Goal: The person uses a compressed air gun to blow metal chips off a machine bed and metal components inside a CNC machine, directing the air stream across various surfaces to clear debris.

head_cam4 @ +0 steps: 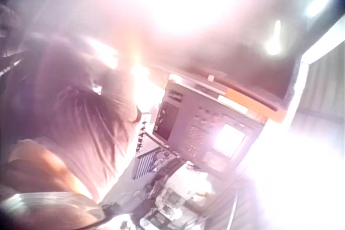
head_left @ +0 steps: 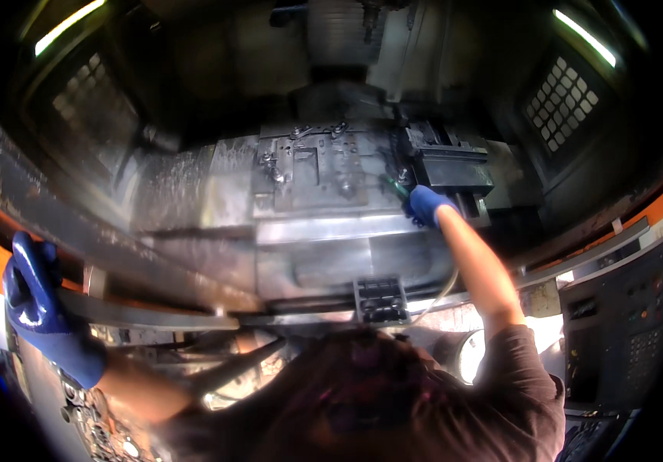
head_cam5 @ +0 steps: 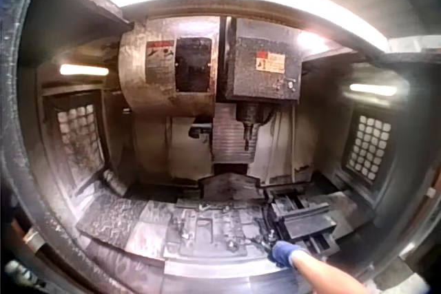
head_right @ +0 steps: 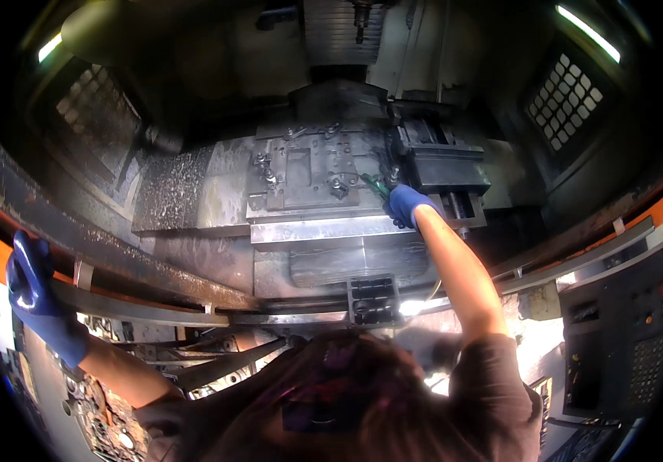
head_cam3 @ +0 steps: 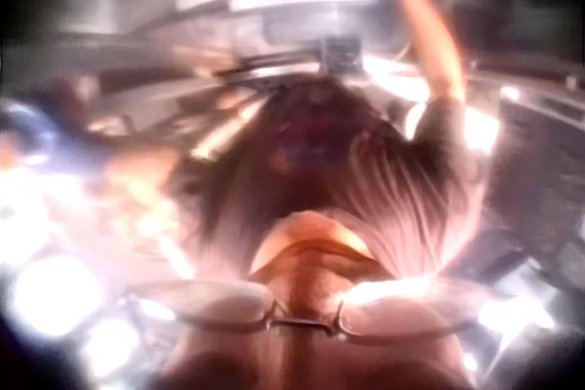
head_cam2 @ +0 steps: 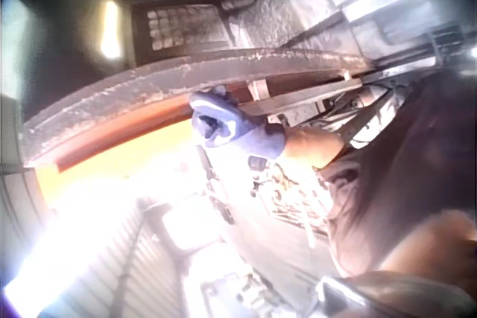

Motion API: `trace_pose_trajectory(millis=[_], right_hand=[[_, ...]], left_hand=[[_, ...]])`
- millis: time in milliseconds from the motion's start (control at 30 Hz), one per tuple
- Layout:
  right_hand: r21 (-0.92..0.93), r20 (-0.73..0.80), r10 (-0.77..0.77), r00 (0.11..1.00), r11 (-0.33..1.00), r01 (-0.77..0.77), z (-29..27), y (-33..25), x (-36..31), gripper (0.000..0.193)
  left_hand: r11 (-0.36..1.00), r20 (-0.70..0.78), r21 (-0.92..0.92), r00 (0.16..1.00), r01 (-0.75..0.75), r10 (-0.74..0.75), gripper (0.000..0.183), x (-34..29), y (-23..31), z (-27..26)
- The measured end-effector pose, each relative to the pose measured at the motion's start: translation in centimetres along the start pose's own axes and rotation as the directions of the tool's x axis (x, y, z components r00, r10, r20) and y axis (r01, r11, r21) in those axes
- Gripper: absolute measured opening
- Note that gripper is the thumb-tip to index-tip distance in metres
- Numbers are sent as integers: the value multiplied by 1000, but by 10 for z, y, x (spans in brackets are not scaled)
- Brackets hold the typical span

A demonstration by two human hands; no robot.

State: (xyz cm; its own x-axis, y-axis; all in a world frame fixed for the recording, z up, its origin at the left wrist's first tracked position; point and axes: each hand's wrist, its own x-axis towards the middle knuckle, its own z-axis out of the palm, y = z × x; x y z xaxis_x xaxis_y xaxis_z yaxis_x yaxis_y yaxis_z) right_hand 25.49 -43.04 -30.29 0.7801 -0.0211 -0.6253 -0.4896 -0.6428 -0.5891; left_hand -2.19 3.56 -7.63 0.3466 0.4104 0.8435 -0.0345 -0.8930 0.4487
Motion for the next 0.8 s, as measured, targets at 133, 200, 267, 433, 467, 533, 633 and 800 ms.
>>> trace_pose_trajectory(millis=[133, 200, 267, 433, 467, 533, 633, 800], right_hand=[[-12, -1, 21, 1000, 1000, -21, 10, -18, 5, 20], [-3, 15, 49, 999, 999, -49, 16, -21, 8, 8], [-10, -8, 52, 999, 999, -52, 17, -26, 1, 9], [-115, -14, 1, 1000, 993, -3, 28, -43, -23, 28], [-107, -7, 20, 1000, 994, -21, 26, -42, -20, 29], [-84, 11, 60, 998, 995, -59, 25, -33, -3, 29], [87, 1, 105, 994, 991, -105, 23, -31, 1, 13], [29, 19, 99, 995, 995, -100, 25, -37, -12, 18]], left_hand=[[982, -38, -104, 986, 156, -161, 31, 2, 6, 5], [973, -51, -154, 982, 170, -180, 31, 1, 4, 7], [978, -52, -154, 987, 140, -150, 29, 0, -8, 5], [988, -3, -125, 996, 92, -93, 28, -3, -19, -1], [989, -11, -130, 997, 70, -72, 28, -3, -19, -1], [990, -23, -140, 999, 21, -25, 28, -3, -19, 2], [995, -10, -93, 1000, 23, -24, 29, -1, -19, 0], [991, 14, -68, 993, 115, -114, 31, -2, -23, 0]])
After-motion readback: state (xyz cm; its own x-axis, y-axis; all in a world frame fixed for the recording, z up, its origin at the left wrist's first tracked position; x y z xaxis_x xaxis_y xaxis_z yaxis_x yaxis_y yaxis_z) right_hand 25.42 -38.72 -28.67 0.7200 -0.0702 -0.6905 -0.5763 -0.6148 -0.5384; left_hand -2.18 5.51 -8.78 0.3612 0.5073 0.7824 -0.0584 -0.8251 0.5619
